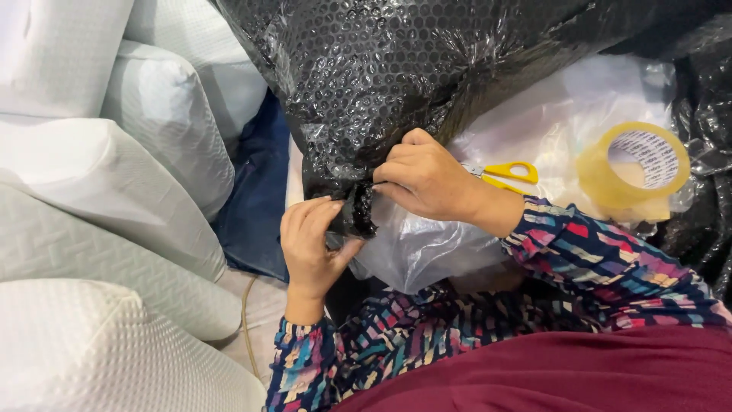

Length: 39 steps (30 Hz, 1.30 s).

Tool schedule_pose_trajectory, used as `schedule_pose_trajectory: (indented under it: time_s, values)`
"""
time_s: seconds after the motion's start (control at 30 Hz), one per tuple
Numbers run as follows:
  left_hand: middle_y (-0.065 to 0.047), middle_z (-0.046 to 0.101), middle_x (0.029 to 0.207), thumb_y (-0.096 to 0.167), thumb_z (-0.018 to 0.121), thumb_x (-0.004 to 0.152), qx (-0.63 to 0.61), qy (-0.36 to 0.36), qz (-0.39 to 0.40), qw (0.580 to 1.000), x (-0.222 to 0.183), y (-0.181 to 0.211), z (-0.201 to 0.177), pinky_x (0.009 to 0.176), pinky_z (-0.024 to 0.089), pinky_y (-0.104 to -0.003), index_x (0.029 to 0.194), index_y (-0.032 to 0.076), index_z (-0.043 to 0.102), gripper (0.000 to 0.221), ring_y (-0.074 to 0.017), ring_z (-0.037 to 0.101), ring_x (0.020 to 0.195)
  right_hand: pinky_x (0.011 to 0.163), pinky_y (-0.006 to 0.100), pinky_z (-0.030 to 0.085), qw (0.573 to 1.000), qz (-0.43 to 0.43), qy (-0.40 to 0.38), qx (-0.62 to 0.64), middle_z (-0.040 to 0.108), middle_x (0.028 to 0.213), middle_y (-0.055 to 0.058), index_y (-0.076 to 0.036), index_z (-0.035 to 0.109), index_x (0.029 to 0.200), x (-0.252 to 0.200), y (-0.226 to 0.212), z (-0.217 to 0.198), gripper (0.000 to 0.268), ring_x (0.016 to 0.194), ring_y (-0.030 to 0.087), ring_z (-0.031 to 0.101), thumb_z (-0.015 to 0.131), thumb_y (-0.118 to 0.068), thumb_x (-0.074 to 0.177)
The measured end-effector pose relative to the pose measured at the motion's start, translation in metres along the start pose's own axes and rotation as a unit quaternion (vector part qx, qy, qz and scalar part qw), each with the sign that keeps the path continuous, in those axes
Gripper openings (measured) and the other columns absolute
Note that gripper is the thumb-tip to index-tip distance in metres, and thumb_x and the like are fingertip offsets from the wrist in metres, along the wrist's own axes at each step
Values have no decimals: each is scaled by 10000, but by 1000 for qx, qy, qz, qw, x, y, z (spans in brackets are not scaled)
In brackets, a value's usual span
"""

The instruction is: The person uses scissors to cut a strip of tape and then seals a black bubble-wrap bag containing white pillows, pressing the edges of the bag together to secure the closure.

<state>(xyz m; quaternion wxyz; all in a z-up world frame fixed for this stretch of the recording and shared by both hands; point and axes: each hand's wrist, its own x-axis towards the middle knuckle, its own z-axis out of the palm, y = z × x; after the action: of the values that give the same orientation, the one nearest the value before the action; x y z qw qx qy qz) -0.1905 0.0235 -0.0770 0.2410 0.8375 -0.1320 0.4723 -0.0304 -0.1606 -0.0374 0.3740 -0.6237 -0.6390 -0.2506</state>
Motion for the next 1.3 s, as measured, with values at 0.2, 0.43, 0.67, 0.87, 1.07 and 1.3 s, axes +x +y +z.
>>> schedule_pose_trajectory:
  time_s: [0.2, 0.43, 0.67, 0.87, 1.07, 1.3]
  values:
    - [-64, 752, 1078, 120, 660, 970, 42, 15, 8, 999, 5, 2, -5, 905, 502, -456, 1022, 82, 677, 67, -300, 712, 975, 755, 345, 430, 1000, -8, -2, -5, 634, 747, 20, -97, 700, 928, 4, -2, -6, 73, 742, 202, 641, 682, -143, 982]
    - [-150, 725, 1151, 67, 563, 1013, -50, 36, 25, 998, 8, -13, -9, 911, 550, -482, 978, 48, 601, 55, -361, 714, 1020, 892, 390, 380, 993, -19, -48, -102, 684, 1081, 53, -110, 717, 1088, 1, 25, -68, 311, 1043, 265, 615, 776, -368, 923]
    - [-161, 744, 1031, 185, 524, 1055, -108, 85, -259, 956, -23, -28, 9, 803, 587, -331, 1116, 35, 572, 169, -262, 737, 901, 939, 432, 341, 982, 45, -144, -114, 646, 1091, 0, -170, 717, 981, 1, 45, -94, 196, 1099, 249, 575, 821, -320, 910]
    - [10, 504, 910, 252, 486, 1075, -130, 103, -402, 901, -12, -35, 11, 816, 421, -264, 1029, 86, 535, 179, -106, 472, 837, 936, 379, 269, 985, 126, -118, -6, 661, 874, -87, -163, 676, 903, 6, 57, -89, 116, 951, 147, 561, 720, -202, 1002]
    - [-25, 571, 1007, 234, 569, 1049, -367, 187, -448, 794, -22, -56, 24, 893, 522, -316, 1114, 123, 542, 132, -144, 576, 941, 897, 374, 267, 984, 154, -93, 10, 644, 813, -112, -193, 690, 889, 6, 64, -79, 130, 894, 124, 544, 727, -232, 1008]
    - [-27, 613, 1036, 241, 562, 1058, -370, 179, -454, 791, -12, -47, 24, 918, 543, -311, 1100, 132, 562, 116, -138, 615, 970, 1005, 384, 354, 985, 168, -35, 29, 728, 1078, -8, -105, 716, 1100, 5, 51, -130, 105, 1061, 190, 653, 682, -101, 1001]
